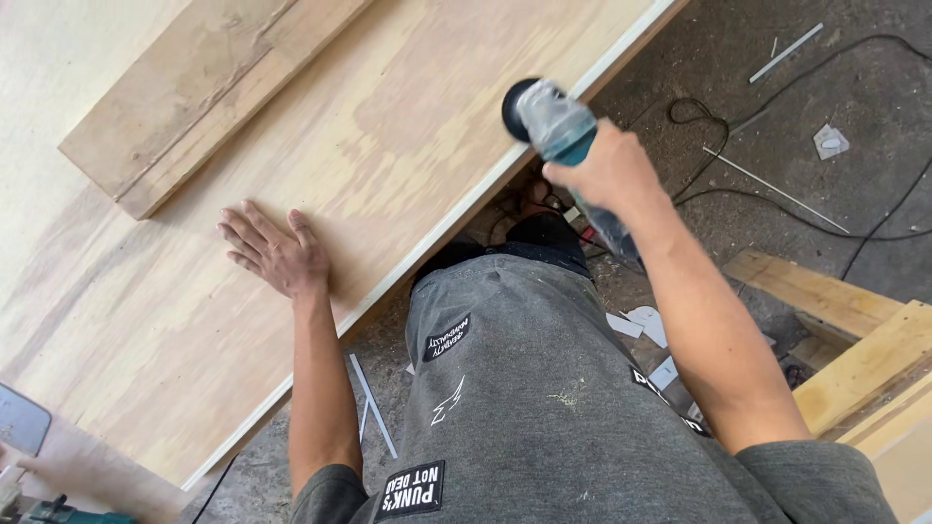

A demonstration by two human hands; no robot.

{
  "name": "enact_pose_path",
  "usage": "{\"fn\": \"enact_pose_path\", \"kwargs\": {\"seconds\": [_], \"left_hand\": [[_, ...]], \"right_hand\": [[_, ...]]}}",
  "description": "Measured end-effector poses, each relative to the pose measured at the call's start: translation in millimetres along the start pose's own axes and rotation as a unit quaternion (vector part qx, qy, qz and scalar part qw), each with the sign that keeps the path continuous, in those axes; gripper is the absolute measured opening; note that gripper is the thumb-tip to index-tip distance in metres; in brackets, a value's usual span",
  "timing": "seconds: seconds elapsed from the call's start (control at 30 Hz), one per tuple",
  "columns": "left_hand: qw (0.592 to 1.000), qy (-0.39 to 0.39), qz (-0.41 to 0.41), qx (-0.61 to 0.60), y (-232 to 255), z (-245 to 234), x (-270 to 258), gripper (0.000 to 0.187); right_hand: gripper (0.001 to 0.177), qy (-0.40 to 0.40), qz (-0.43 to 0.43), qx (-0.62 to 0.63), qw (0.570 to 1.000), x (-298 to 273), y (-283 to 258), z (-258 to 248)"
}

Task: The person uses an orbital sander to smooth the surface and edges of a large wooden board. The person moves the sander along the edges and flat areas, occasionally pausing to wipe the surface with their hand.

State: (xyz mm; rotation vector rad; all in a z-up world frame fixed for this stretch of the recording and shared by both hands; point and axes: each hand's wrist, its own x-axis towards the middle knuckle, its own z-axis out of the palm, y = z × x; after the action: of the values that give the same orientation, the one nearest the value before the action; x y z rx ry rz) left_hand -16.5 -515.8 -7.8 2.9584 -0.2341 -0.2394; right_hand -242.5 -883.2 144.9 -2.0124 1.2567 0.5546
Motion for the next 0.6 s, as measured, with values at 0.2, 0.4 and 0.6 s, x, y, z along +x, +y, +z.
{"fn": "enact_pose_path", "kwargs": {"seconds": [0.2, 0.4, 0.6], "left_hand": [[1.0, 0.003, 0.021, -0.005, 67, 12, -2, 0.073], [0.999, 0.009, 0.039, 0.008, 116, 28, -1, 0.074], [0.999, 0.007, 0.042, 0.016, 152, 34, -19, 0.074]], "right_hand": [[0.087, -0.028, -0.011, -0.018, 0.999, 15, 11, -37], [0.088, -0.109, -0.104, -0.105, 0.983, 18, 24, -24], [0.09, -0.039, -0.093, -0.076, 0.992, 50, 48, -67]]}}
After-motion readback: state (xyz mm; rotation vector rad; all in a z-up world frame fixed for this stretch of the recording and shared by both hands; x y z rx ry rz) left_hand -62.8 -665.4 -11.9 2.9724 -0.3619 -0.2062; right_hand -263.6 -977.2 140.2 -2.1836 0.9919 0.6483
